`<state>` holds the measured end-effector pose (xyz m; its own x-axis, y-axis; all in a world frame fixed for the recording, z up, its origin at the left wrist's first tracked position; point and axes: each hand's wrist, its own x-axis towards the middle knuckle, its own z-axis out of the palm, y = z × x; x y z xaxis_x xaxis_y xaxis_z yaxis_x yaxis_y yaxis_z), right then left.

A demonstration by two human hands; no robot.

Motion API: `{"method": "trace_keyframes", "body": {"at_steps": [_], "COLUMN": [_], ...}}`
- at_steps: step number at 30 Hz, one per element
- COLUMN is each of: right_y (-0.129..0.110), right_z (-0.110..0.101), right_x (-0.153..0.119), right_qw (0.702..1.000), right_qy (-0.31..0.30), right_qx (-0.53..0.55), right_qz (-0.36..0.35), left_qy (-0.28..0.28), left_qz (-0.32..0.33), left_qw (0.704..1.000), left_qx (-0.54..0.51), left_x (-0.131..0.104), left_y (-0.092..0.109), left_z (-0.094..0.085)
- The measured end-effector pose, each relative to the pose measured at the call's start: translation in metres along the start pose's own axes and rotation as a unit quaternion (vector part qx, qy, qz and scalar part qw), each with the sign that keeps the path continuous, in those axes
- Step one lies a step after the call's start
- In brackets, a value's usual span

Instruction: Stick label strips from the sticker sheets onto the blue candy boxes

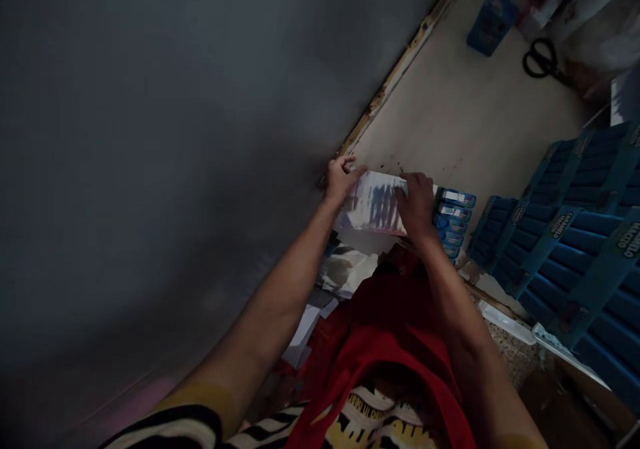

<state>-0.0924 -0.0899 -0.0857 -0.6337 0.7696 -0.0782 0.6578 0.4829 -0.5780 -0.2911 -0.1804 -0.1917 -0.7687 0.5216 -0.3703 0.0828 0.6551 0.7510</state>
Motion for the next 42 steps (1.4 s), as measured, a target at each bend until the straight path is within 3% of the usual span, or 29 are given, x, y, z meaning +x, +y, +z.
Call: {"method": "trace_keyframes", "body": {"at_steps": [3, 7, 9, 11, 13, 16, 23, 27, 31, 37, 42], "right_y": [-0.008, -0.011, -0.008, -0.006, -0.009, -0.024, -0.067, -0.072, -0.071, -0.075, -0.075], "right_z": [0.020, 0.040, 0.047, 0.048, 0.047, 0.045, 0.065, 0.067, 0.054, 0.036, 0.031], "right_x": [0.024, 0.048, 0.054, 0.055, 0.053, 0.046, 0.009, -0.017, -0.033, -0.019, 0.002], "right_qw": [0.994, 0.973, 0.968, 0.971, 0.977, 0.983, 0.984, 0.984, 0.986, 0.994, 0.989], "right_qy": [-0.089, -0.214, -0.245, -0.238, -0.206, -0.159, -0.129, -0.136, -0.131, -0.083, -0.096], "right_qx": [-0.062, -0.080, -0.044, -0.017, -0.027, -0.066, -0.097, -0.093, -0.067, -0.061, -0.083], "right_qz": [-0.020, -0.033, -0.030, -0.030, -0.038, -0.062, -0.072, -0.071, -0.082, -0.033, -0.076], "left_qy": [0.000, -0.077, -0.116, -0.147, -0.140, -0.075, 0.063, 0.092, 0.098, 0.095, 0.109], "left_qz": [-0.012, -0.021, -0.027, -0.035, -0.046, -0.050, -0.030, -0.036, -0.028, 0.020, 0.043], "left_qw": [1.000, 0.996, 0.987, 0.974, 0.969, 0.975, 0.986, 0.986, 0.985, 0.988, 0.987], "left_qx": [0.019, -0.047, -0.109, -0.166, -0.198, -0.205, -0.152, -0.137, -0.142, -0.118, -0.106], "left_x": [-0.001, -0.010, -0.019, -0.029, -0.037, -0.046, -0.065, -0.074, -0.076, -0.085, -0.095], "left_y": [0.001, -0.003, -0.006, -0.006, -0.003, 0.008, 0.037, 0.044, 0.043, 0.047, 0.058], "left_z": [-0.005, -0.018, -0.025, -0.031, -0.034, -0.035, -0.034, -0.039, -0.048, -0.055, -0.055]}}
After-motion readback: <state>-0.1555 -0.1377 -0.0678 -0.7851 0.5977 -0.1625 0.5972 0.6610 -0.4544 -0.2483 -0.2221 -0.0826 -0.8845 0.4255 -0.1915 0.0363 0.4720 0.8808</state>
